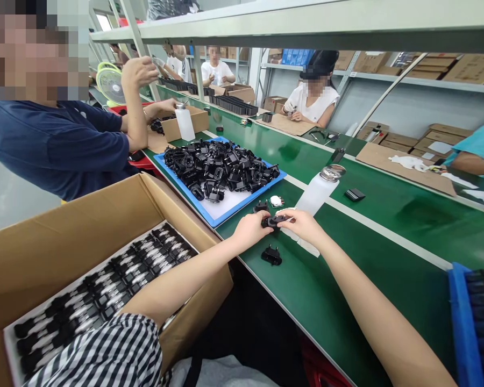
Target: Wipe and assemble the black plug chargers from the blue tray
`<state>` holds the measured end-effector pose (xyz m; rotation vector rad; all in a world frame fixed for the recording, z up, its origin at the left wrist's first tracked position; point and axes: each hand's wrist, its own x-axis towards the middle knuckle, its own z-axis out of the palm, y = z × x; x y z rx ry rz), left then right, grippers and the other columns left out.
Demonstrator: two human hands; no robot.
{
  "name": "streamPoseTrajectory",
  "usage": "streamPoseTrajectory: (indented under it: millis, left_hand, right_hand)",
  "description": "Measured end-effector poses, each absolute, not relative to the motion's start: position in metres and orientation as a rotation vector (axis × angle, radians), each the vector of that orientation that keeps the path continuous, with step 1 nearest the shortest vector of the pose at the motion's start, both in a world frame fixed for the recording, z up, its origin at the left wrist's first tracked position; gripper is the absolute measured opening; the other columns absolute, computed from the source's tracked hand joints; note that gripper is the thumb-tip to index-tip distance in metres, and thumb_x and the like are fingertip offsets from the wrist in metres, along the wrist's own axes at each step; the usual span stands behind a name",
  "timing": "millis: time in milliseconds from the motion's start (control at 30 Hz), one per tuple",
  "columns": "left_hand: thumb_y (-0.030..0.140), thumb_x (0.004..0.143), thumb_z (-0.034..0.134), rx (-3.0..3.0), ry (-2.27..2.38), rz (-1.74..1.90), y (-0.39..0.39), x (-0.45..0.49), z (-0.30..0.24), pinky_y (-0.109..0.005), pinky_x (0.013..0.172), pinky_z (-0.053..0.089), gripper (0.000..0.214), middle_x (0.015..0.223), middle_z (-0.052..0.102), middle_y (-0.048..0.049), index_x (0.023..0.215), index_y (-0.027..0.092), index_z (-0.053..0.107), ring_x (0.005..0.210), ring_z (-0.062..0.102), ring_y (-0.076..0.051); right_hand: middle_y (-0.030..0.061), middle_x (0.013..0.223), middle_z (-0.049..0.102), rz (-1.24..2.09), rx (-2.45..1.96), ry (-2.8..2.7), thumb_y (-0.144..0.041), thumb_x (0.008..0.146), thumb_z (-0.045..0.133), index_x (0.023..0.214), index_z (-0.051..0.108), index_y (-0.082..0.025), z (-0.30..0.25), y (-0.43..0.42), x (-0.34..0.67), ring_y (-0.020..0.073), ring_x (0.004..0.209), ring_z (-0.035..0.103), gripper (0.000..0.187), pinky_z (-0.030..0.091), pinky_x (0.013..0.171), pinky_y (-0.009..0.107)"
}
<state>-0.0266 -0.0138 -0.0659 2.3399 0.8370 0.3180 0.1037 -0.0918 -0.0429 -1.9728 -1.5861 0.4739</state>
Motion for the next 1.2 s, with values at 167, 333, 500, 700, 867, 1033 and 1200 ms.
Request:
streamPoseTrajectory:
  millis: [167,333,500,700,867,1033,1200]
  left_hand:
    - [0.030,0.064,0.052,2.407,0.847,0.317,-0.014,-0.026,-0.066,-0.025,0.062,0.041,0.034,0.070,0.060,-0.0002,0.096,0.020,0.047,0.069,0.055,-0.017]
    - [0.029,0.064,0.052,2.417,0.838,0.316,-0.014,-0.026,-0.066,-0.025,0.062,0.041,0.039,0.068,0.060,0.0007,0.101,0.020,0.042,0.068,0.056,-0.017]
    - [0.031,0.066,0.050,2.487,0.834,0.309,-0.017,-0.027,-0.064,-0.026,0.062,0.041,0.039,0.070,0.060,-0.0007,0.103,0.019,0.042,0.067,0.056,-0.017]
    - [0.038,0.069,0.045,2.686,0.789,0.167,-0.014,-0.024,-0.043,-0.027,0.059,0.040,0.031,0.073,0.060,-0.0056,0.090,0.018,0.055,0.070,0.055,-0.020]
    - [0.034,0.059,0.056,2.792,0.804,-0.110,-0.005,-0.006,-0.026,-0.026,0.054,0.039,0.023,0.070,0.060,-0.0080,0.068,0.014,0.059,0.068,0.055,-0.022]
    - [0.033,0.060,0.055,2.772,0.821,-0.119,-0.005,-0.005,-0.028,-0.026,0.054,0.039,0.023,0.073,0.060,-0.0085,0.072,0.013,0.058,0.069,0.055,-0.022]
    - [0.036,0.063,0.050,2.604,0.899,0.047,-0.013,-0.017,-0.047,-0.028,0.059,0.041,0.036,0.081,0.060,-0.0076,0.093,0.016,0.052,0.073,0.055,-0.022]
  right_hand:
    - [-0.0016,0.084,0.058,0.385,-1.945,-1.599,-0.016,0.066,0.054,0.080,0.058,-0.022,-0.049,-0.094,0.104,0.0147,0.073,0.051,0.016,0.040,0.069,0.027]
    - [-0.0018,0.087,0.058,0.346,-1.929,-1.614,-0.015,0.067,0.053,0.082,0.059,-0.022,-0.054,-0.091,0.105,0.0151,0.078,0.051,0.017,0.040,0.070,0.026]
    - [0.0032,0.089,0.057,0.393,-2.091,-1.697,-0.017,0.066,0.056,0.094,0.056,-0.018,-0.044,-0.089,0.105,0.0173,0.078,0.051,0.028,0.040,0.070,0.028]
    - [0.0019,0.083,0.058,0.477,-2.127,-1.882,-0.016,0.064,0.059,0.085,0.060,-0.020,-0.032,-0.080,0.111,0.0191,0.081,0.050,0.022,0.038,0.067,0.026]
    - [-0.0002,0.070,0.058,0.676,-2.096,-1.863,-0.018,0.061,0.060,0.081,0.060,-0.018,-0.038,-0.070,0.116,0.0163,0.069,0.052,0.020,0.038,0.059,0.024]
    - [0.0012,0.079,0.058,0.813,-1.964,-1.780,-0.019,0.061,0.059,0.090,0.057,-0.016,-0.038,-0.075,0.119,0.0159,0.072,0.052,0.029,0.039,0.062,0.024]
    - [0.0029,0.084,0.058,0.749,-2.218,-1.518,-0.037,0.064,0.056,0.084,0.058,-0.017,0.014,-0.133,0.175,0.0160,0.069,0.053,0.028,0.041,0.062,0.025]
